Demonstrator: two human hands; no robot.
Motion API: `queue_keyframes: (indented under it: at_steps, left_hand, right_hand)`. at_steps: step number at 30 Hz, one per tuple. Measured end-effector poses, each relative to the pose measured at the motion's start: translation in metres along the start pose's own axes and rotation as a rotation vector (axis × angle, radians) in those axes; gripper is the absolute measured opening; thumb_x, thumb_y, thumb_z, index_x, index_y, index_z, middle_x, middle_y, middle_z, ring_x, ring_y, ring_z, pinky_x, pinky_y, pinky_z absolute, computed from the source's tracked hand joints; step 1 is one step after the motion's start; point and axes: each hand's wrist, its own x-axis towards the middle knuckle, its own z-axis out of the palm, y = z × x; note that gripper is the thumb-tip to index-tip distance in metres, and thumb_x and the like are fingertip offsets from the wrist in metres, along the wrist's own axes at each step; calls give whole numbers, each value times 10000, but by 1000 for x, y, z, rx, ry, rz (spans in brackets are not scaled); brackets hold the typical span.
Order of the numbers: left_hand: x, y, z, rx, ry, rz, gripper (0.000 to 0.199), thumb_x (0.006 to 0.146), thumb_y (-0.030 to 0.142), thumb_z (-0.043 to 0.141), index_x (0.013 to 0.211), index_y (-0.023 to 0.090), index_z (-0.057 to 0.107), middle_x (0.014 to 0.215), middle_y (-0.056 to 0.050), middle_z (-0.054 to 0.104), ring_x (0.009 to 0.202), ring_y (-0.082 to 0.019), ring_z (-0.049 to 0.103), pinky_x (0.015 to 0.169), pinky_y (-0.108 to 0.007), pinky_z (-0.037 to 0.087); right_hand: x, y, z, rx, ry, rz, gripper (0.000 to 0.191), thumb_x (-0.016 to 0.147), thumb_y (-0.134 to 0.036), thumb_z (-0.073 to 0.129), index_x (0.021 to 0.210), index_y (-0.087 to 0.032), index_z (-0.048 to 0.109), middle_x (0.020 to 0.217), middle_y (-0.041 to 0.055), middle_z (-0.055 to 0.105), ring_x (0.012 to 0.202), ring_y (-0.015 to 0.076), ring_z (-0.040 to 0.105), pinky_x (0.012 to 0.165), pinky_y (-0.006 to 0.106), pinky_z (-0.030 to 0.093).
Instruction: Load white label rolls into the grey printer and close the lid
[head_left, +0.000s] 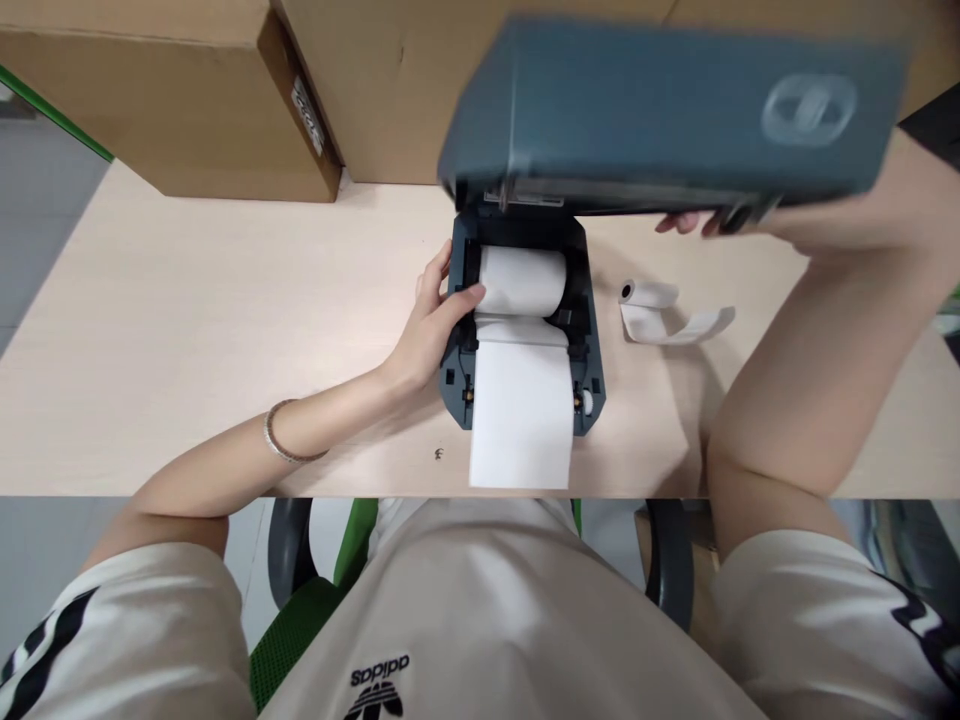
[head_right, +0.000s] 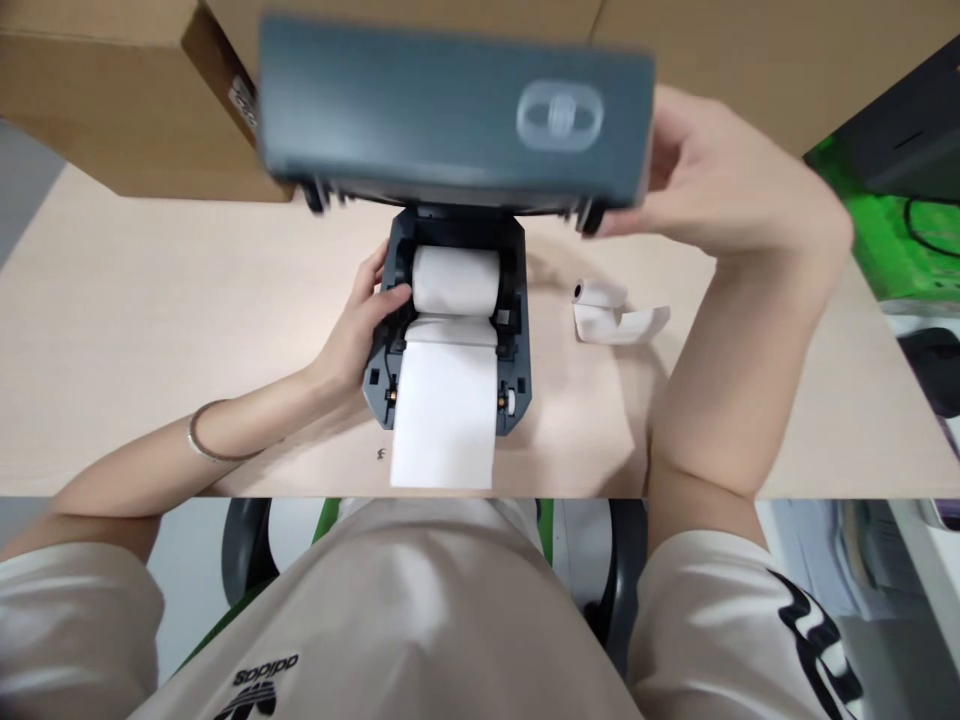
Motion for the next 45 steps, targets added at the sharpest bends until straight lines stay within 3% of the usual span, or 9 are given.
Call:
queue_keyframes:
  at_steps: [3, 6, 13, 17, 24, 28, 33, 39, 45]
  left_hand:
    - [9, -21, -17, 13, -74, 7, 937, 936, 526, 938, 1770, 502, 513, 1951, -7, 498, 1791, -448, 511, 1444, -601, 549]
    - [15, -32, -29, 54, -103, 37, 959, 919, 495, 941, 1775, 500, 509, 1919, -27, 527, 1702, -440, 590, 1393, -595, 586]
    - [16, -38, -33, 123, -51, 115, 918, 916, 456, 873, 1787, 478, 581, 1844, -41, 591, 1620, -413, 646, 1308, -551, 631]
    - [14, -38, -32, 167, -33, 156, 893, 934, 446, 836, 1795, 447, 597, 1817, -61, 606, 1599, -409, 651, 1280, -544, 637]
    - [16, -42, -35, 196, -53, 194, 911, 936, 421, 793, 1812, 445, 546, 1818, -61, 586, 1554, -395, 669, 1289, -553, 628]
    - [18, -43, -35, 209, -65, 222, 925, 937, 416, 769, 1823, 428, 503, 1830, -65, 561, 1541, -398, 670, 1329, -574, 605]
    - [20, -43, -36, 241, -51, 220, 911, 908, 410, 747, 1792, 379, 528, 1803, -82, 588, 1544, -399, 646, 1327, -571, 600]
    - [20, -43, -35, 265, -45, 243, 898, 918, 433, 740, 1786, 373, 518, 1790, -95, 593, 1576, -407, 621, 1307, -566, 601]
    - [21, -46, -37, 232, -107, 239, 922, 975, 516, 766, 1830, 387, 446, 1836, -101, 529, 1556, -404, 637, 1336, -582, 585]
  right_hand:
    - [18, 16, 21, 329, 283, -160, 856, 718, -1059, 956, 1138, -342, 750, 994, 16, 778, 875, 220, 759, 843, 421, 677]
    - [37, 23, 43, 384, 419, -184, 880, 834, -1063, 891, 1321, -338, 780, 1014, 3, 800, 835, 203, 814, 656, 338, 575]
    - [53, 14, 74, 331, 568, -45, 700, 1009, -974, 760, 1052, -282, 658, 972, 13, 770, 884, 223, 862, 716, 353, 599]
    - [52, 21, 78, 175, 561, 23, 740, 1141, -850, 679, 790, -264, 393, 769, 13, 552, 848, 232, 841, 657, 332, 450]
    - [24, -26, 63, -423, 432, 244, 467, 1179, -451, 640, 769, -230, 659, 746, 95, 687, 905, 315, 746, 970, 482, 535]
    - [11, -50, 72, -464, 196, 12, 293, 1086, -483, 787, 1205, -221, 840, 1236, 161, 858, 1189, 383, 799, 1048, 500, 579]
    - [21, -37, 109, -557, -77, -271, 654, 1065, -465, 769, 1643, -161, 747, 1538, 204, 811, 1419, 455, 750, 1231, 590, 571]
    - [32, -36, 130, -671, -41, -222, 651, 920, -334, 843, 1519, -99, 743, 1471, 229, 807, 1325, 464, 767, 1145, 578, 600]
    - [5, -58, 87, -592, 82, -187, 771, 888, -392, 888, 1610, -237, 666, 1621, 162, 740, 1442, 458, 724, 1202, 591, 636]
